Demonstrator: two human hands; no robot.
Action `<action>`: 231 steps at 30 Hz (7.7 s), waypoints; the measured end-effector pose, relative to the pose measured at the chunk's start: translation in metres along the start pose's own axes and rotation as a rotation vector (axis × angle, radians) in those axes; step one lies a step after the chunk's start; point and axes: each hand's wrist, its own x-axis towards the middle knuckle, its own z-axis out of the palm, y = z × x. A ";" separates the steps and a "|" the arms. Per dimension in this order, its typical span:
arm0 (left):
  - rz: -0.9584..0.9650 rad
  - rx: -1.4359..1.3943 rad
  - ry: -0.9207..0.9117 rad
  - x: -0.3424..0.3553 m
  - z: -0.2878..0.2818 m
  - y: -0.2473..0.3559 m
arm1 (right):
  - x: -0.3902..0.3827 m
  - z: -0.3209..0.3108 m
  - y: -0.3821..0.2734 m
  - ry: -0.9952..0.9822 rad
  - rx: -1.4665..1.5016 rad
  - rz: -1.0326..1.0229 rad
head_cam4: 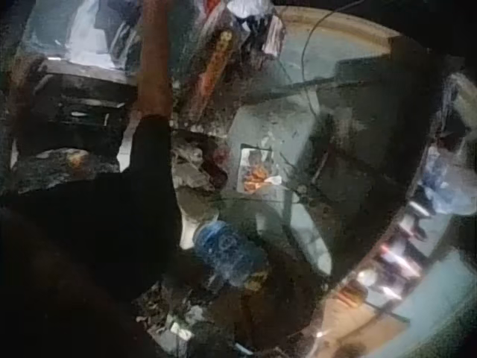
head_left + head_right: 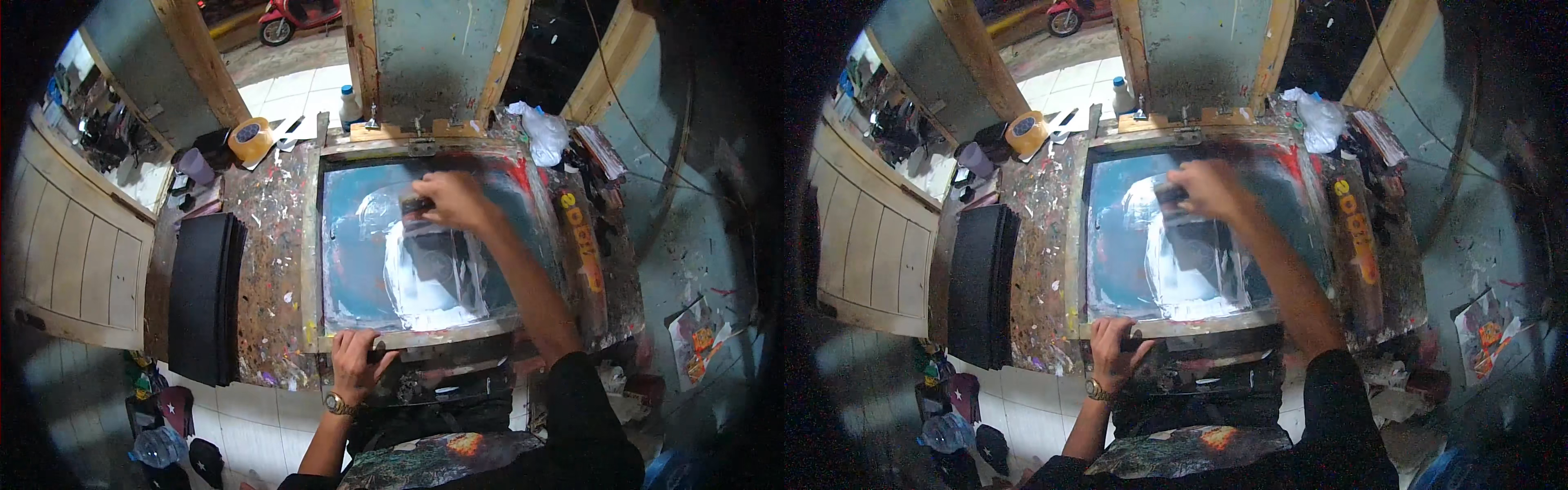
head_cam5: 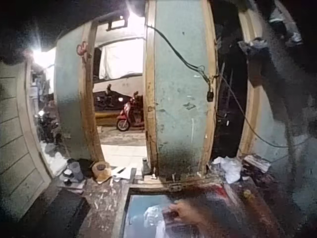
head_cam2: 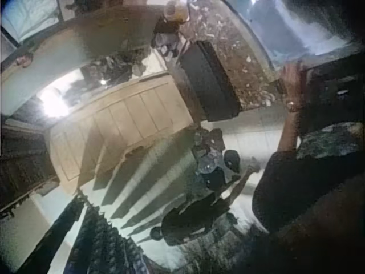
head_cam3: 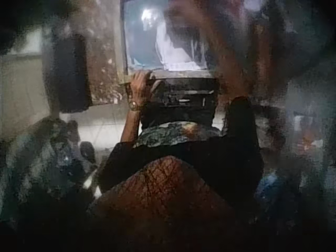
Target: The person performs screen printing on cloth by placing cloth panels onto a printing bed, lowering a screen frame, and using a squeegee to apply white ink through the screen, repeating the process for multiple panels.
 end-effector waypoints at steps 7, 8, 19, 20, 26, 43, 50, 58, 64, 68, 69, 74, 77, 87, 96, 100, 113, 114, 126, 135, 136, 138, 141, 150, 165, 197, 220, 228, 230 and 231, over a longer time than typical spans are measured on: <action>0.018 -0.035 -0.003 0.001 0.005 0.000 | 0.019 0.015 0.038 0.198 -0.036 -0.085; 0.024 -0.038 -0.003 0.003 0.005 0.001 | 0.014 0.019 0.040 0.215 -0.052 -0.099; 0.007 -0.025 -0.014 -0.001 0.004 0.001 | -0.035 0.032 -0.014 0.233 0.021 0.818; 0.010 -0.027 -0.009 0.000 0.004 0.001 | -0.031 0.037 -0.010 0.281 0.008 0.846; 0.036 -0.008 -0.004 -0.001 0.008 -0.002 | 0.019 0.032 0.001 0.188 -0.029 0.781; 0.019 -0.007 -0.015 0.000 0.010 -0.001 | -0.014 0.009 0.041 0.148 -0.063 -0.122; 0.007 0.005 -0.019 -0.005 0.005 -0.002 | -0.059 0.023 -0.029 0.106 0.006 0.481; 0.026 -0.013 0.001 -0.003 0.008 -0.003 | -0.028 0.031 -0.019 0.087 0.092 0.756; 0.005 0.002 -0.035 0.000 0.005 0.002 | -0.025 0.028 -0.014 0.072 -0.023 0.124; -0.010 0.014 -0.022 -0.006 0.002 -0.002 | -0.105 0.062 -0.059 0.234 -0.178 -0.132; -0.012 0.002 -0.028 -0.003 0.002 0.000 | -0.124 0.052 -0.074 0.239 -0.180 -0.153; -0.012 -0.001 -0.036 -0.004 0.004 -0.001 | -0.149 0.020 -0.092 0.078 -0.116 -0.139; -0.034 0.013 -0.044 -0.008 0.002 -0.003 | -0.101 0.015 -0.071 0.083 -0.076 -0.067; 0.008 0.011 -0.014 -0.005 0.008 -0.001 | -0.152 0.058 -0.101 0.298 -0.209 -0.064; -0.021 0.024 -0.037 -0.004 0.006 0.001 | -0.069 0.000 -0.049 0.045 -0.045 0.074; 0.011 -0.005 -0.008 0.003 0.006 0.003 | -0.021 0.008 -0.002 0.075 0.042 0.070; -0.008 0.004 -0.022 -0.005 0.009 0.000 | -0.156 0.035 -0.116 0.064 -0.073 0.048; -0.001 0.006 -0.018 -0.003 0.007 0.001 | -0.166 0.035 -0.127 0.075 -0.082 0.050; 0.152 0.104 0.085 0.098 -0.080 0.047 | -0.149 -0.065 -0.142 0.476 -0.300 -0.051; 0.132 -0.033 0.026 0.243 0.056 -0.029 | 0.013 -0.277 -0.074 0.306 -0.266 -0.028; 0.064 0.031 -0.055 0.242 0.096 -0.062 | 0.030 -0.273 -0.063 0.243 -0.253 0.055; 0.023 0.203 -0.044 0.232 0.140 -0.123 | 0.034 -0.293 -0.072 0.407 -0.421 -0.052; -0.124 0.245 -0.202 0.242 0.160 -0.115 | 0.025 -0.284 -0.060 0.484 -0.444 -0.115; -0.409 -0.417 0.468 0.185 0.034 -0.165 | 0.057 -0.306 -0.087 0.248 -0.240 0.032; -0.224 0.353 0.158 0.102 -0.074 -0.145 | 0.070 -0.307 -0.045 0.341 -0.187 -0.033; -0.006 0.061 -0.034 0.004 -0.006 0.007 | -0.114 -0.007 -0.084 0.021 0.039 0.023; -0.025 0.065 -0.079 -0.007 0.008 -0.009 | -0.032 0.037 -0.005 0.187 0.085 0.003; -0.013 0.094 -0.064 -0.006 0.008 -0.008 | -0.072 0.029 -0.039 -0.019 0.100 0.057; -0.030 0.069 -0.096 -0.009 0.011 -0.006 | -0.033 0.022 -0.001 0.009 0.026 0.002; -0.067 0.066 -0.111 -0.007 0.010 -0.008 | -0.018 0.017 0.009 0.026 0.025 0.002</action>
